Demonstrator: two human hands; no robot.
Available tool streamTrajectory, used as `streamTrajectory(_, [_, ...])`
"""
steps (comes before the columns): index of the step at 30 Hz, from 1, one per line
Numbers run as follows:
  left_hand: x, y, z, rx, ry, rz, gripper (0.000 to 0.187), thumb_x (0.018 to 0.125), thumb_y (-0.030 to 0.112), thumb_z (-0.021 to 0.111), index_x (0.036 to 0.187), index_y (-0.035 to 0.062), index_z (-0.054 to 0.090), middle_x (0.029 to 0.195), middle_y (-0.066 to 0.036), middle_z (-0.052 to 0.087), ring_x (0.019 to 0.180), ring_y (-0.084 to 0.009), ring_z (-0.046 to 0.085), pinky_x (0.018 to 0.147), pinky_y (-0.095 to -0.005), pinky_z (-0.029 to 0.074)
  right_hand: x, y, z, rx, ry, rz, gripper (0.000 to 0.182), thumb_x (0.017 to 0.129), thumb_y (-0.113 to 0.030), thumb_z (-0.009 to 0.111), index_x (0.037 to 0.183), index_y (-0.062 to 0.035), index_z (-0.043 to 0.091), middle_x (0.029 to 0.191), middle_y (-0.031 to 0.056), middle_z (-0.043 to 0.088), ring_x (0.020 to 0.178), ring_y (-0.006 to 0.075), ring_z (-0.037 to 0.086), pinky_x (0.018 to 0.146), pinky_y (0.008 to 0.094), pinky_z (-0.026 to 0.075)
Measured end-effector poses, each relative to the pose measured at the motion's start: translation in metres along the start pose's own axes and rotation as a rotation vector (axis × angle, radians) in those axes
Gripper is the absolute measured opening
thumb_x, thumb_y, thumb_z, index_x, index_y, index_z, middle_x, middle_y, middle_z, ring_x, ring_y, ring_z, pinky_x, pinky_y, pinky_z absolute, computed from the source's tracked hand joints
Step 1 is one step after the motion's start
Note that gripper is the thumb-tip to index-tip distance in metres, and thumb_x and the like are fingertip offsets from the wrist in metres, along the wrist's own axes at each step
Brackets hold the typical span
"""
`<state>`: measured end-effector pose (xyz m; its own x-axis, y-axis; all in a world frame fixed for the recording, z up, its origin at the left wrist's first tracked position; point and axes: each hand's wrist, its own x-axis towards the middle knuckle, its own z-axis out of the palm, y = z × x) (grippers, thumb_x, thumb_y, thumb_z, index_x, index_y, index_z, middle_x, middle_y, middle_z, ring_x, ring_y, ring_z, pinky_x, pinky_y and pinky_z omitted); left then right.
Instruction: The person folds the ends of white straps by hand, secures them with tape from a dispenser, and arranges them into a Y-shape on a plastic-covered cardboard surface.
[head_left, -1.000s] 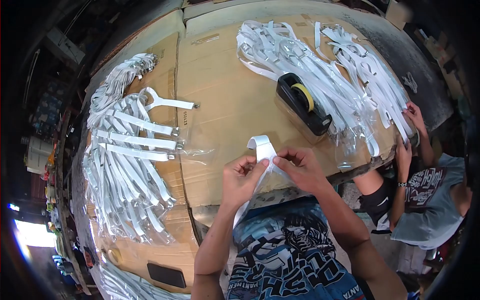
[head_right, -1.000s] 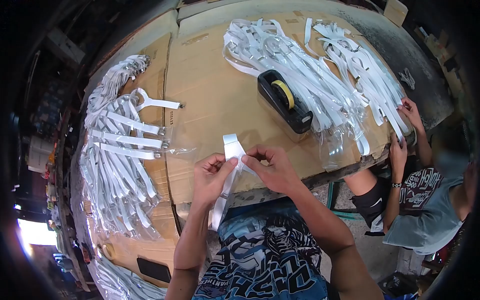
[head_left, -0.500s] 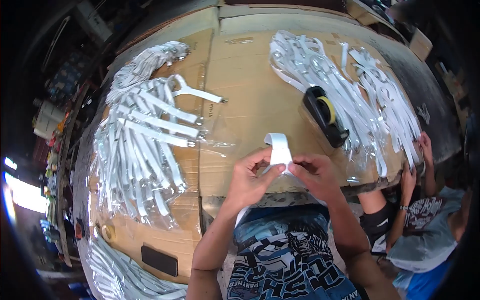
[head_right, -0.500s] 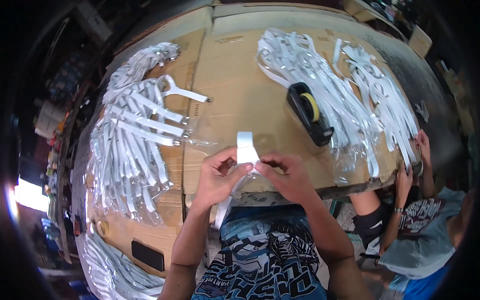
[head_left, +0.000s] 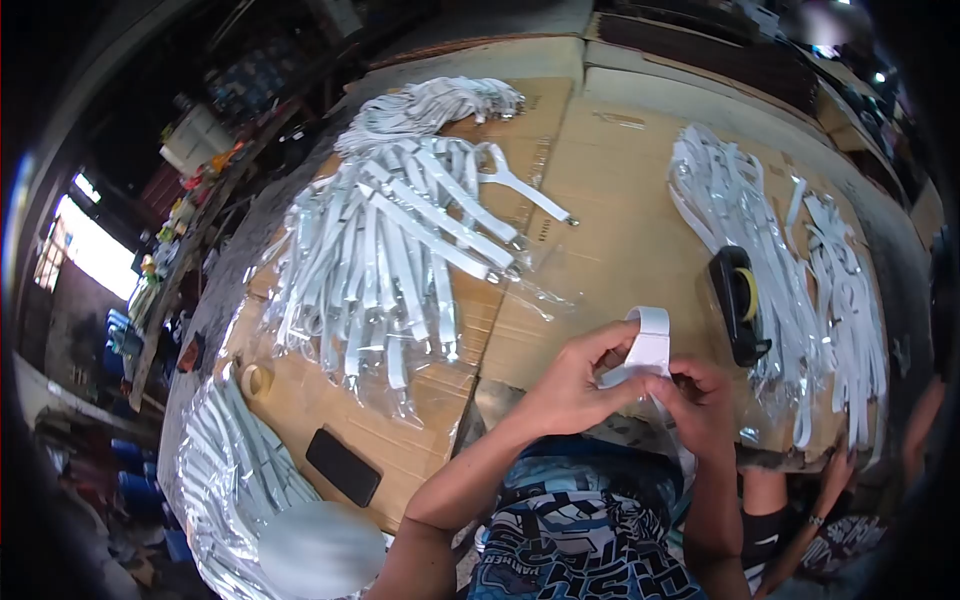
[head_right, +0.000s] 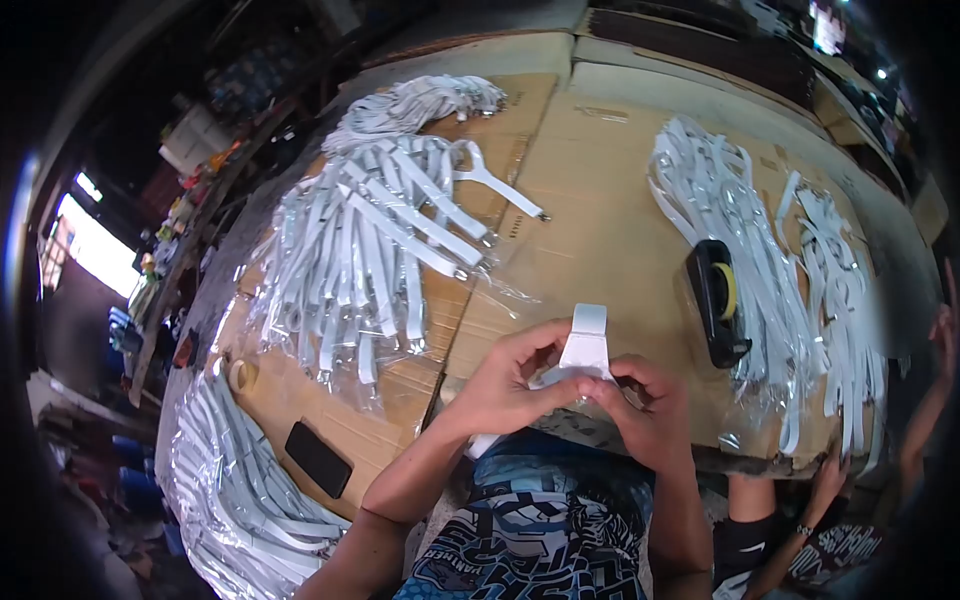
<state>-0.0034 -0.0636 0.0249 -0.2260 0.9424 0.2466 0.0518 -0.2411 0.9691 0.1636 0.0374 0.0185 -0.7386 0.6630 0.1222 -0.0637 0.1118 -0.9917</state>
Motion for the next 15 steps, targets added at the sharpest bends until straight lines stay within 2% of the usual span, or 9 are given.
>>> streamTrajectory(3, [0.0, 0.033, -0.008, -0.047, -0.056, -0.116, 0.052, 0.089, 0.001, 0.07, 0.138, -0.0009, 0.051, 0.109, -0.004, 0.063, 0.095, -0.0109, 0.059, 0.089, -0.0284, 0.047, 0.004, -0.011, 0.013, 0.101, -0.107, -0.105, 0.01, 0.087, -0.004, 0.071, 0.093, 0.0025, 0.067, 0.082, 0.0053, 0.068, 0.077, 0.0089, 0.062, 0.069, 0.0229, 0.047])
streamTrajectory(6, [-0.004, 0.059, -0.023, -0.112, -0.078, -0.054, 0.06, 0.087, 0.001, 0.07, 0.142, 0.0009, 0.046, 0.103, -0.002, 0.063, 0.092, -0.011, 0.059, 0.086, -0.0286, 0.047, 0.005, -0.03, 0.024, 0.11, -0.16, -0.14, 0.009, 0.087, -0.004, 0.071, 0.092, 0.0024, 0.067, 0.082, 0.0057, 0.068, 0.075, 0.0095, 0.061, 0.068, 0.0227, 0.047])
streamTrajectory(9, [-0.023, 0.106, -0.031, 0.137, -0.052, 0.041, 0.068, 0.086, 0.003, 0.071, 0.146, 0.0021, 0.04, 0.098, -0.003, 0.062, 0.089, -0.0114, 0.058, 0.083, -0.0286, 0.048, 0.003, -0.042, 0.035, 0.16, -0.258, -0.216, 0.021, 0.086, -0.01, 0.075, 0.097, 0.0043, 0.065, 0.084, 0.0075, 0.068, 0.075, 0.0118, 0.062, 0.07, 0.0247, 0.049])
streamTrajectory(11, [-0.036, 0.141, -0.035, 0.325, -0.002, -0.07, 0.075, 0.085, 0.006, 0.073, 0.149, 0.0023, 0.035, 0.097, -0.006, 0.062, 0.088, -0.0124, 0.058, 0.082, -0.0287, 0.048, 0.002, -0.061, 0.042, 0.248, -0.381, -0.165, 0.031, 0.085, -0.015, 0.076, 0.103, 0.0064, 0.062, 0.085, 0.0094, 0.067, 0.076, 0.0141, 0.064, 0.072, 0.0266, 0.05])
streamTrajectory(12, [-0.043, 0.147, -0.036, 0.335, 0.045, -0.03, 0.075, 0.085, 0.007, 0.073, 0.148, 0.0004, 0.035, 0.097, -0.007, 0.063, 0.088, -0.0131, 0.059, 0.081, -0.029, 0.048, 0.004, -0.07, 0.045, 0.284, -0.433, -0.138, 0.036, 0.084, -0.017, 0.077, 0.106, 0.0074, 0.061, 0.086, 0.0104, 0.067, 0.077, 0.0153, 0.064, 0.073, 0.0276, 0.051])
streamTrajectory(15, [-0.064, 0.178, -0.034, 0.313, 0.183, 0.114, 0.069, 0.083, 0.008, 0.074, 0.142, -0.0021, 0.039, 0.095, -0.007, 0.063, 0.086, -0.0131, 0.059, 0.078, -0.0291, 0.048, 0.007, -0.087, 0.055, 0.21, -0.551, -0.12, 0.064, 0.083, -0.042, 0.076, 0.117, 0.008, 0.055, 0.09, 0.0113, 0.066, 0.075, 0.016, 0.066, 0.07, 0.0268, 0.052])
